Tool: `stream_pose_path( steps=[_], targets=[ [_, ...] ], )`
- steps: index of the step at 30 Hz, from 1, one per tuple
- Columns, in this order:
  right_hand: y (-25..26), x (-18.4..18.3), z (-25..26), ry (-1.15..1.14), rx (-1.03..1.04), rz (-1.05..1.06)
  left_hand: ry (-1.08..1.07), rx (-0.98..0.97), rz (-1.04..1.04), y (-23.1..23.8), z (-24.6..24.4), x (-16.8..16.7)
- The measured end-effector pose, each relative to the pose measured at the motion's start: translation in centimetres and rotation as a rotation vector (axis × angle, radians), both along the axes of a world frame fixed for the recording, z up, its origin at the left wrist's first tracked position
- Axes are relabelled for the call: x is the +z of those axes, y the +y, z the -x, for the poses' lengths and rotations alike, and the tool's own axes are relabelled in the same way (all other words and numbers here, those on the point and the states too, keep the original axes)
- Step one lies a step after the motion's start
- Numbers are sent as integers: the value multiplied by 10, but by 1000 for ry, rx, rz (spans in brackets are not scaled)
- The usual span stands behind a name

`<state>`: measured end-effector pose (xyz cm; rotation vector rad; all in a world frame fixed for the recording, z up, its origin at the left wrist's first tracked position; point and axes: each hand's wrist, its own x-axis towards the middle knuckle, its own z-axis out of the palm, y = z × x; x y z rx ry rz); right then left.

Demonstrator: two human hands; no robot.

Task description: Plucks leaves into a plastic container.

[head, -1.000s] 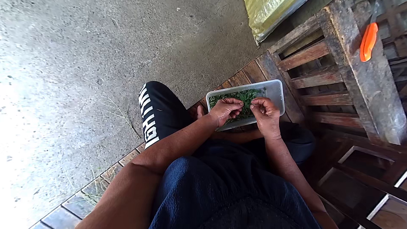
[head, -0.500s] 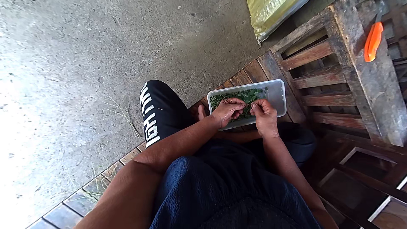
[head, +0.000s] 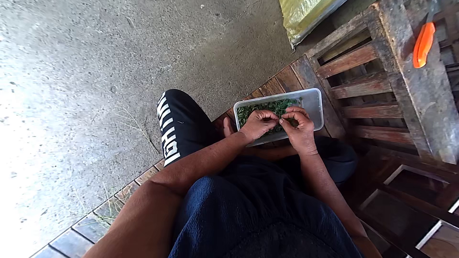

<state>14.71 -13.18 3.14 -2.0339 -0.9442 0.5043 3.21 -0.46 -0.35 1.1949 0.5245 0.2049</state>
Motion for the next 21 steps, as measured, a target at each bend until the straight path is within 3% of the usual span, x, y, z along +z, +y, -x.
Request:
stream_pose_path(
  steps=[8, 13, 18, 21],
  targets=[
    [3, -5, 7, 280, -127, -85, -19, -11, -31, -1, -2, 0],
    [4, -5, 7, 278, -89, -70, -24, 14, -71, -2, -1, -3],
    [7, -3, 6, 550, -275, -63, -32, 19, -99, -1, -1, -6],
    [7, -5, 2, 555, -228, -20, -46, -2, -146, 0, -1, -7]
  ],
)
